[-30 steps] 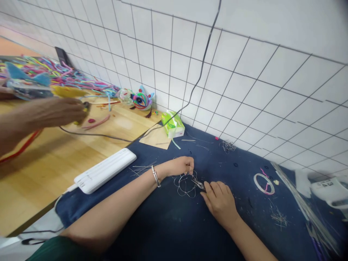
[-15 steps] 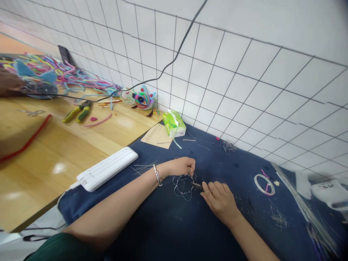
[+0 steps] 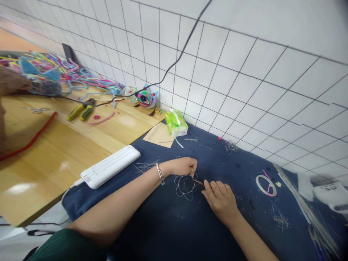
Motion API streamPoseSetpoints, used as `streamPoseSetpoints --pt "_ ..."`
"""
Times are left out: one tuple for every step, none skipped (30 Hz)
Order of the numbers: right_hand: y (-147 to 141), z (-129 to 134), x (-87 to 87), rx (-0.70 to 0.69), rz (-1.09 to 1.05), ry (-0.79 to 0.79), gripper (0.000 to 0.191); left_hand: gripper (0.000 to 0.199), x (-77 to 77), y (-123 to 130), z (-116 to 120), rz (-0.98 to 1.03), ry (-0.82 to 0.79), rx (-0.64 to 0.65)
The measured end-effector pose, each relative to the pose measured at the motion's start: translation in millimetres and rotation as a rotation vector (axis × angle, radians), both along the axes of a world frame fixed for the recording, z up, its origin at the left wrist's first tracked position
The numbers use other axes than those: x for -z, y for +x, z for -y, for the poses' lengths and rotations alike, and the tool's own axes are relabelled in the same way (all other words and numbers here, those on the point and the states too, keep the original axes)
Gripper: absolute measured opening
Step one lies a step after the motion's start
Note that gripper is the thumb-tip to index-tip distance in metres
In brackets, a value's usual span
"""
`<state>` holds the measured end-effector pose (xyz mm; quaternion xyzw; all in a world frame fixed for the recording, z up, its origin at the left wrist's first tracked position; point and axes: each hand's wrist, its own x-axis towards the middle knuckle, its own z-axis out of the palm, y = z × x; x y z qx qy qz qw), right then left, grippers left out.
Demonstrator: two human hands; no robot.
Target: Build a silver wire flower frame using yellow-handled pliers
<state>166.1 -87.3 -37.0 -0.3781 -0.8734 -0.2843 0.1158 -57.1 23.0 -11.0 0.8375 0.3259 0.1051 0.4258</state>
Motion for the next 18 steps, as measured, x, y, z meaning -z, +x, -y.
streamPoseSetpoints --pt "0 0 0.0 0.0 0.006 0.004 0.039 0.014 0.2 0 0 0.002 -0.005 0.0" --pt "0 1 0.0 -0.002 0.012 0.009 0.039 0.014 0.3 0 0 0.006 -0.011 0.001" --pt "-1 1 0.0 -0.004 0.017 0.017 0.039 0.014 0.4 0 0 0.01 -0.017 0.003" --pt "-1 1 0.0 -0.006 0.021 0.027 0.04 0.014 0.4 0 0 0.012 -0.022 0.006" --pt "-1 1 0.0 -0.007 0.026 0.037 0.04 0.014 0.2 0 -1 0.013 -0.028 0.008" --pt "-1 1 0.0 -0.009 0.032 0.048 0.04 0.013 0.0 0 -1 0.012 -0.033 0.008" --pt "-1 1 -0.1 -0.01 0.04 0.06 0.04 0.013 -0.3 0 -1 0.011 -0.04 0.007" --pt "-1 0 -0.2 -0.013 0.052 0.072 0.04 0.013 -0.7 -1 -2 0.011 -0.048 0.007" --pt "0 -1 -0.3 -0.019 0.067 0.086 0.04 0.013 -1.1 -1 -2 0.01 -0.056 0.008" --pt "0 -1 -0.5 -0.029 0.084 0.1 0.04 0.013 -1.4 -1 -3 0.01 -0.063 0.008" --pt "1 -3 -0.7 -0.04 0.102 0.113 0.04 0.013 -1.6 -1 -3 0.008 -0.069 0.008" --pt "2 -4 -0.9 -0.053 0.121 0.124 0.039 0.013 -1.7 -2 -4 0.006 -0.074 0.008" --pt "2 -5 -1.2 -0.065 0.138 0.131 0.038 0.013 -1.6 -2 -5 0.005 -0.077 0.007" --pt "3 -7 -1.6 -0.074 0.151 0.136 0.038 0.013 -1.3 -2 -5 0.004 -0.081 0.006" --pt "3 -9 -2.0 -0.083 0.163 0.139 0.038 0.012 -0.9 -2 -6 0.005 -0.085 0.003" --pt "4 -10 -2.6 -0.091 0.174 0.138 0.037 0.012 -0.2 -2 -7 0.006 -0.091 0.001" --pt "4 -12 -3.3 -0.1 0.185 0.136 0.037 0.012 0.6 -2 -8 0.01 -0.095 -0.002" --pt "5 -14 -4.3 -0.111 0.196 0.132 0.037 0.011 1.5 -1 -9 0.013 -0.1 -0.004"
